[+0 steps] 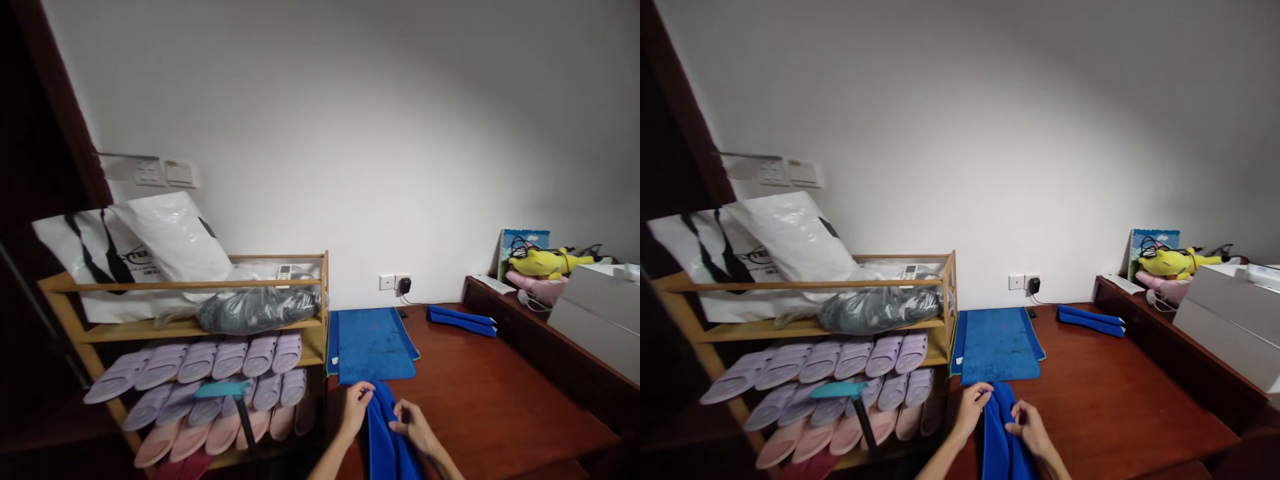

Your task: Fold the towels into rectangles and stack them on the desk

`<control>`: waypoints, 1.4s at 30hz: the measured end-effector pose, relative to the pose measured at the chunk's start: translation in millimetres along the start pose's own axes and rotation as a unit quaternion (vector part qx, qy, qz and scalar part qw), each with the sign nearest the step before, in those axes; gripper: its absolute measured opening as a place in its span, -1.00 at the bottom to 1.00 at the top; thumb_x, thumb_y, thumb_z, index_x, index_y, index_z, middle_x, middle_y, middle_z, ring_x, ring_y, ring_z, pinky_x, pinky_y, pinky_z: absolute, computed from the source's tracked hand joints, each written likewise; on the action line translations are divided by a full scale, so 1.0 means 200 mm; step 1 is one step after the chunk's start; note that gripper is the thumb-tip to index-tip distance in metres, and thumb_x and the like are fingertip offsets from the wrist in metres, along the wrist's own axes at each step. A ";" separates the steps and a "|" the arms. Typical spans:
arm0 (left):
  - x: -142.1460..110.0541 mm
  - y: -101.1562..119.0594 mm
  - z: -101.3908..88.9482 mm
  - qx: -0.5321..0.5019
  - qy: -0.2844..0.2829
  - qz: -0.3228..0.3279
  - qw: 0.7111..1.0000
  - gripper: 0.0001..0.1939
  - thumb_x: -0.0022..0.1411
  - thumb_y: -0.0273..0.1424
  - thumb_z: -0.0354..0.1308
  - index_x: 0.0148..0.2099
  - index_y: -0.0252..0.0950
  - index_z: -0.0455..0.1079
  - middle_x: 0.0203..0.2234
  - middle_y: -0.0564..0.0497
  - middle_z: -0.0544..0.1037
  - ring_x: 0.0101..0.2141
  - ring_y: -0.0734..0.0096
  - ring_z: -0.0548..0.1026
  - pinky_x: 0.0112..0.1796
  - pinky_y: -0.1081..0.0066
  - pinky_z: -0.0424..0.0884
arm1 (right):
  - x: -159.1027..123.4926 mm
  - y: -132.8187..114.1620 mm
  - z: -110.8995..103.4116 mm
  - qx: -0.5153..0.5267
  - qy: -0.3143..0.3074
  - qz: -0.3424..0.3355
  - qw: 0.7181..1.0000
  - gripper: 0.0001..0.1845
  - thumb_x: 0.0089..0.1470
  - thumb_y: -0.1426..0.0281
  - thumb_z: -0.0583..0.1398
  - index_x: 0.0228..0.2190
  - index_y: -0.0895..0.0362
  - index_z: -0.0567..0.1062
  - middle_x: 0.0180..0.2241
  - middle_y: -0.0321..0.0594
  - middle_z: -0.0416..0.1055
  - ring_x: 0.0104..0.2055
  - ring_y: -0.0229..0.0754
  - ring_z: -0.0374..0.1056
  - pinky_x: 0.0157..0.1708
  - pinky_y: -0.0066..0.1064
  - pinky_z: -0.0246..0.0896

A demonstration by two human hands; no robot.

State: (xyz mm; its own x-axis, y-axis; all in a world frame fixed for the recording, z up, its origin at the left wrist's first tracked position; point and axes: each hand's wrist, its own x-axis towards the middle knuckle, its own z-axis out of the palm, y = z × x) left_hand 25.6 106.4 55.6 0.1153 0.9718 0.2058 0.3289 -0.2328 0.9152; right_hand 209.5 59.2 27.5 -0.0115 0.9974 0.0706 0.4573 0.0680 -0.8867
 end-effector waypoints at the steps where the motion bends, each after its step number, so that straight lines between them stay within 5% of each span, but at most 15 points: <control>1: 0.03 0.01 -0.03 0.010 0.007 0.006 1.000 -0.73 0.08 -0.21 0.09 -0.30 -0.25 0.50 -0.40 0.01 0.58 -0.35 0.28 0.51 -0.25 0.31 0.41 | 0.03 0.00 -0.02 0.017 0.003 -0.008 1.000 -0.60 -0.25 0.04 0.24 -0.51 0.10 0.32 -0.57 -0.40 0.28 -0.47 -0.27 0.24 -0.44 -0.45 0.16; 8: 0.19 0.02 -0.21 0.106 0.031 0.022 0.994 -0.70 0.16 -0.35 -0.03 -0.20 -0.24 0.51 -0.27 -0.02 0.60 -0.20 0.28 0.52 -0.11 0.28 0.39 | 0.17 0.05 -0.13 0.046 0.093 -0.002 0.995 -0.52 -0.16 -0.09 0.12 -0.49 0.09 0.32 -0.54 -0.33 0.31 -0.46 -0.21 0.29 -0.41 -0.37 0.22; 11: 0.13 -0.02 -0.20 0.161 0.047 0.004 0.986 -0.62 0.14 -0.46 -0.06 -0.04 -0.30 0.45 0.04 -0.15 0.44 0.05 0.16 0.36 0.07 0.10 0.22 | 0.17 0.08 -0.10 0.010 0.150 0.034 0.988 -0.48 -0.14 -0.10 0.08 -0.42 0.11 0.40 -0.45 -0.16 0.41 -0.34 -0.03 0.37 -0.28 -0.18 0.27; 14: -0.03 -0.07 -0.10 0.277 0.001 0.039 0.960 -0.45 0.16 -0.52 -0.13 0.21 -0.25 0.21 0.27 -0.07 0.08 0.22 0.16 0.09 0.15 0.03 0.05 | 0.13 0.04 0.02 -0.031 0.194 0.029 0.980 -0.41 -0.04 -0.03 0.04 -0.16 0.16 0.42 -0.11 0.08 0.40 -0.02 0.13 0.30 -0.01 0.01 0.14; 17: -0.18 -0.14 0.03 0.377 -0.080 0.077 0.920 -0.39 0.22 -0.55 -0.24 0.32 -0.23 -0.06 0.30 0.01 -0.06 0.27 0.29 -0.06 0.18 0.15 0.03 | 0.08 -0.05 0.22 -0.049 0.148 -0.044 0.987 -0.41 0.08 0.05 0.01 0.03 0.11 0.33 0.12 -0.02 0.26 0.18 0.01 0.13 0.17 -0.10 0.00; 22: -0.28 -0.22 0.12 0.419 -0.135 0.087 0.894 -0.38 0.23 -0.43 -0.11 0.30 -0.04 -0.16 0.26 0.07 0.04 0.25 0.13 -0.03 0.20 -0.02 -0.05 | 0.03 -0.06 0.41 -0.085 0.041 -0.073 0.993 -0.41 0.16 0.07 -0.06 0.15 0.04 0.21 0.19 -0.17 0.19 0.21 -0.12 0.11 0.17 -0.22 0.06; 25: -0.28 -0.22 0.11 0.426 -0.118 0.092 0.892 -0.41 0.28 -0.32 -0.12 0.31 -0.08 -0.20 0.27 0.05 0.00 0.26 0.14 -0.04 0.20 -0.01 -0.03 | 0.00 0.02 0.31 -0.209 0.043 -0.081 0.974 -0.43 0.15 0.05 -0.04 0.11 0.03 0.29 0.21 -0.14 0.15 0.24 -0.06 0.05 0.19 -0.16 0.02; 29: -0.28 -0.21 0.08 0.408 -0.110 0.079 0.903 -0.43 0.32 -0.21 -0.20 0.31 -0.13 -0.23 0.29 0.03 -0.08 0.26 0.16 -0.04 0.19 -0.02 -0.01 | -0.02 0.18 -0.01 -0.347 0.052 -0.053 0.935 -0.43 0.16 0.08 -0.08 0.10 0.05 0.30 0.23 -0.09 0.11 0.28 -0.01 -0.03 0.20 -0.03 -0.10; 36: -0.27 -0.25 0.08 0.387 -0.121 0.089 0.910 -0.45 0.32 -0.18 -0.17 0.30 -0.09 -0.18 0.27 0.06 -0.03 0.25 0.13 0.01 0.18 0.01 0.02 | -0.07 0.56 -0.61 -0.364 0.107 0.042 0.924 -0.43 0.10 0.03 -0.06 0.11 -0.09 0.26 0.18 -0.11 0.20 0.20 0.04 0.11 0.04 0.12 0.06; 39: -0.27 -0.33 0.07 0.400 -0.131 0.117 0.900 -0.43 0.30 -0.23 -0.12 0.30 -0.06 -0.19 0.26 0.07 -0.01 0.22 0.11 0.07 0.16 0.03 0.10 | -0.07 0.56 -0.68 -0.400 0.203 0.101 0.888 -0.48 0.10 0.16 -0.07 0.01 0.07 0.38 0.11 0.06 0.28 0.12 0.15 0.21 -0.04 0.15 0.11; 42: -0.31 -0.41 0.05 0.420 -0.134 0.130 0.888 -0.39 0.25 -0.28 -0.05 0.29 -0.02 -0.16 0.24 0.09 0.03 0.20 0.12 0.14 0.13 0.06 0.18 | -0.09 0.38 -0.51 -0.431 0.262 0.061 0.861 -0.46 0.08 0.34 -0.09 0.05 0.20 0.33 0.17 0.18 0.17 0.17 0.16 0.15 0.00 0.10 0.10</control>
State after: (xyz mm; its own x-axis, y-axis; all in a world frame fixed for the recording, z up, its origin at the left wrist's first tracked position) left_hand 0.2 64.5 -35.0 0.4712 0.8637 0.1787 0.8292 -0.5029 0.2442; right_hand 336.0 45.1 5.9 0.3835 0.8335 0.3977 0.9194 -0.3041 -0.2493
